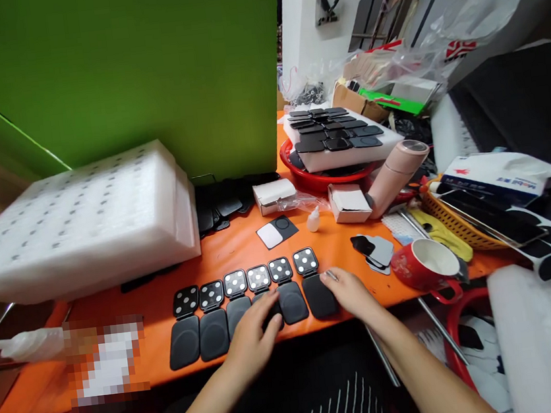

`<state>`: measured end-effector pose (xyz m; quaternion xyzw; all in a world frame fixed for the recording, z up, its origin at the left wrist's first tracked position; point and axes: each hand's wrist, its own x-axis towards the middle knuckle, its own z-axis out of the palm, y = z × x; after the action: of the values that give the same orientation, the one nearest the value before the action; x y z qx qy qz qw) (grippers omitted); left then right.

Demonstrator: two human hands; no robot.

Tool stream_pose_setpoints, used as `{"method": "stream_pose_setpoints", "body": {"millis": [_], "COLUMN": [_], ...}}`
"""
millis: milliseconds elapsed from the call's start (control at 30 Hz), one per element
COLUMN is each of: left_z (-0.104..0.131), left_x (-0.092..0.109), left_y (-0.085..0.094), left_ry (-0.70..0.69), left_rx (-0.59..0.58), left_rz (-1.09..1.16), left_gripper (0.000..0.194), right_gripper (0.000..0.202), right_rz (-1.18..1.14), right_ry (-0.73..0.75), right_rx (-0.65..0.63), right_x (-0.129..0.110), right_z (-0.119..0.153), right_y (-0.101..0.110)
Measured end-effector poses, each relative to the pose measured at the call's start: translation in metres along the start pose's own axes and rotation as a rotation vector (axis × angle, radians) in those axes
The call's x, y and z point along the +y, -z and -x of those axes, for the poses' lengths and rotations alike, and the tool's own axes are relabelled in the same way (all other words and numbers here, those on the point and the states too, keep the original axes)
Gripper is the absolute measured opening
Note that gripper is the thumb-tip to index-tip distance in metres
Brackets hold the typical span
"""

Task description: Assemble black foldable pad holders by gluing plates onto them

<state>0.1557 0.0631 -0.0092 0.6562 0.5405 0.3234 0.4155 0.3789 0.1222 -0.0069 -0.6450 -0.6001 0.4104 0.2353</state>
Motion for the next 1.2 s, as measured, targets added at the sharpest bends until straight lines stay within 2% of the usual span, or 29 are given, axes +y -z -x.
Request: {"method": "stream_pose_setpoints", "body": {"millis": [67,167,300,400,500,633,700,767,800,833,867,933,967,1000,1033,1067,1100,1200], "left_z": [-0.003,-0.008,-0.012,-0.011,-0.010,-0.009,-0.008,-0.008,-0.008,-0.009,-0.009,-0.009,-0.009,-0.007,-0.004,-0.001,0.003,0.016], "left_x": [0.001,0.002,-0.004,-0.008,-0.007,-0.003,-0.002,-0.002,-0.003,-0.005,-0.007,-0.012,-0.014,-0.016,-0.016,-0.016,-0.015,-0.012], "left_y": [-0.004,-0.013,-0.023,-0.024,-0.023,-0.019,-0.019,-0.019,-0.019,-0.020,-0.020,-0.020,-0.018,-0.015,-0.012,-0.007,-0.001,0.020], "left_ry": [-0.123,-0.237,-0.294,-0.308,-0.305,-0.305,-0.290,-0.291,-0.300,-0.310,-0.323,-0.339,-0.342,-0.348,-0.354,-0.358,-0.360,-0.359], "left_rx": [-0.114,-0.177,-0.169,-0.152,-0.145,-0.160,-0.149,-0.130,-0.118,-0.106,-0.101,-0.110,-0.113,-0.116,-0.116,-0.106,-0.088,-0.010], "left_rz": [-0.285,-0.512,-0.614,-0.646,-0.653,-0.607,-0.575,-0.535,-0.515,-0.499,-0.487,-0.482,-0.487,-0.490,-0.490,-0.490,-0.489,-0.495], "left_gripper": [0.047,0.057,0.058,0.058,0.058,0.058,0.054,0.047,0.043,0.040,0.037,0.033,0.031,0.031,0.031,0.033,0.034,0.033], "right_gripper": [0.032,0.032,0.026,0.027,0.035,0.039,0.035,0.032,0.031,0.031,0.032,0.028,0.024,0.022,0.019,0.018,0.018,0.024], "right_rz": [0.065,0.146,0.242,0.225,0.024,-0.419,-0.658,-0.817,-0.839,-0.810,-0.726,-0.458,-0.336,-0.221,-0.123,-0.055,-0.019,-0.040], "right_ry": [0.005,0.006,-0.028,-0.030,-0.018,-0.038,-0.020,-0.002,0.024,0.059,0.105,0.267,0.353,0.428,0.484,0.512,0.507,0.320], "right_rx": [0.001,0.018,0.104,0.178,0.325,0.505,0.585,0.673,0.676,0.591,0.382,-0.208,-0.453,-0.603,-0.685,-0.684,-0.609,-0.169], "right_x": [0.009,0.012,0.009,0.010,0.018,0.025,0.016,-0.005,-0.020,-0.035,-0.051,-0.078,-0.087,-0.092,-0.093,-0.090,-0.083,-0.052], "right_z": [-0.017,-0.027,-0.021,-0.012,-0.004,-0.004,-0.006,-0.003,0.002,0.009,0.018,0.039,0.049,0.057,0.063,0.065,0.063,0.043], "right_y": [0.008,0.006,0.000,-0.003,-0.007,-0.006,-0.002,0.002,0.002,0.000,-0.004,-0.015,-0.021,-0.027,-0.031,-0.033,-0.034,-0.027]}}
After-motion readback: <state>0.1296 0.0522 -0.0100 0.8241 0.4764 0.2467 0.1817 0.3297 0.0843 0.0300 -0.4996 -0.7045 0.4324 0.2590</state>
